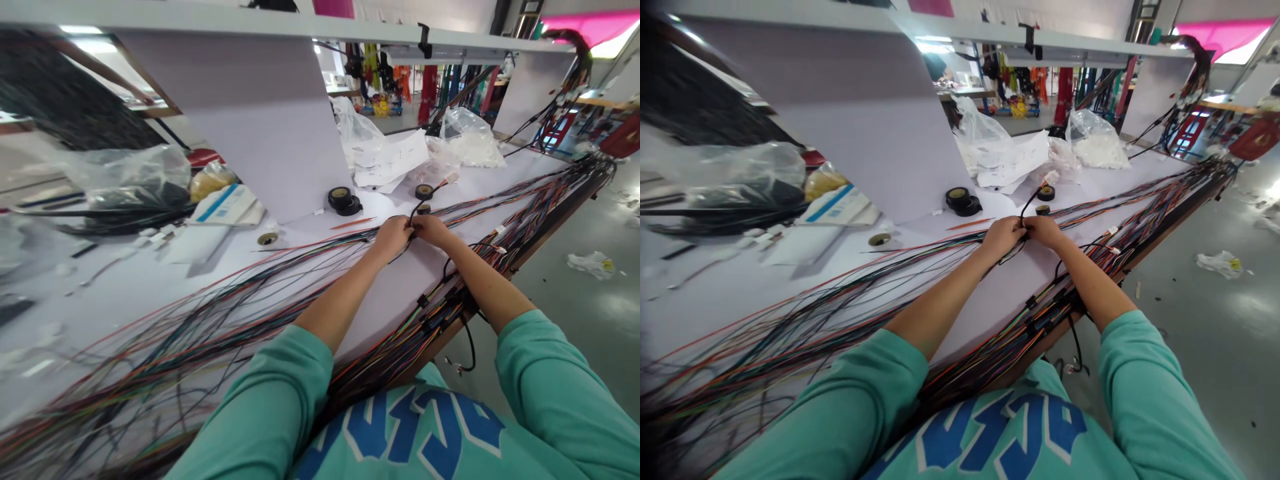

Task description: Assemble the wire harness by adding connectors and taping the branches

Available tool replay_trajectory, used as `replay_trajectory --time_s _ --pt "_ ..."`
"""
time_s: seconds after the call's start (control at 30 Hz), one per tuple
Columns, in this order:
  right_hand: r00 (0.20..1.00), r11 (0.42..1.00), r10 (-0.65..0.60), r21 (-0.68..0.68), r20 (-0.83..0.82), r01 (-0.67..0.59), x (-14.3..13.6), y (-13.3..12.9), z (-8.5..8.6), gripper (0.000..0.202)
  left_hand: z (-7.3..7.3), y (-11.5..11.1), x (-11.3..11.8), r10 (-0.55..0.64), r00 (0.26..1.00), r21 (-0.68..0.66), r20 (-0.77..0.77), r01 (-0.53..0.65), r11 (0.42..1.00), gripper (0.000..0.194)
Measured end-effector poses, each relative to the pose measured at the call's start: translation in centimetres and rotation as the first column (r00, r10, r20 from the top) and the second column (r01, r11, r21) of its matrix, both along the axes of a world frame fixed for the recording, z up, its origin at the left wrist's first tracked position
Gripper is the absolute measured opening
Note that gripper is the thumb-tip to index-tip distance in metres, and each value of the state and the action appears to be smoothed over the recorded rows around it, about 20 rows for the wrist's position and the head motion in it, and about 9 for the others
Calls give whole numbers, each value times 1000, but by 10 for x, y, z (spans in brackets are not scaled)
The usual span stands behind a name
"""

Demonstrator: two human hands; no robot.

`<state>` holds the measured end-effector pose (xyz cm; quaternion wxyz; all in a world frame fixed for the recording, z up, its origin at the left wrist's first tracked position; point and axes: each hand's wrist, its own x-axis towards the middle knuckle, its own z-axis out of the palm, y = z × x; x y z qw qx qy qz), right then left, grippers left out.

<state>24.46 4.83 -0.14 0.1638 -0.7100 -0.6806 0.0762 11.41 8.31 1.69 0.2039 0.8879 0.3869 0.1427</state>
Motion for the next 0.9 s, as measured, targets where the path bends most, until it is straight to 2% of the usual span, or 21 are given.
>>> replay_trajectory --time_s 0.07,0.17,0.27,0.37,0.47,0.6,0.7,0.77,0.9 --pt "984 999 43 4 -175 -43 3 -1 -3 15 1 -2 2 36 999 9 -16 -36 999 18" --pt "900 989 142 14 -412 -149 5 -1 -8 13 -1 -2 0 46 999 -41 7 -45 998 16" --pt "897 990 142 71 -419 -123 3 2 -13 10 -8 -1 -7 60 994 -137 95 -47 989 18" --pt "899 990 117 116 -423 -75 3 7 -17 8 -13 -5 -17 141 974 -182 179 -108 977 21" --pt "848 991 90 136 -523 -21 6 10 -21 6 -16 -11 -23 204 972 -105 118 -193 976 24" --pt "730 993 26 105 -683 63 7 9 -25 11 -19 -21 -22 119 985 72 -122 -111 991 26" --pt "650 996 14 67 -759 57 6 7 -25 16 -22 -23 -19 115 978 130 -177 -93 987 22" --pt "648 996 14 67 -761 57 6 7 -25 16 -23 -23 -18 114 978 137 -177 -90 987 21" --pt "695 995 -25 51 -718 88 6 7 -25 17 -25 -23 -20 77 975 178 -210 -40 983 26"
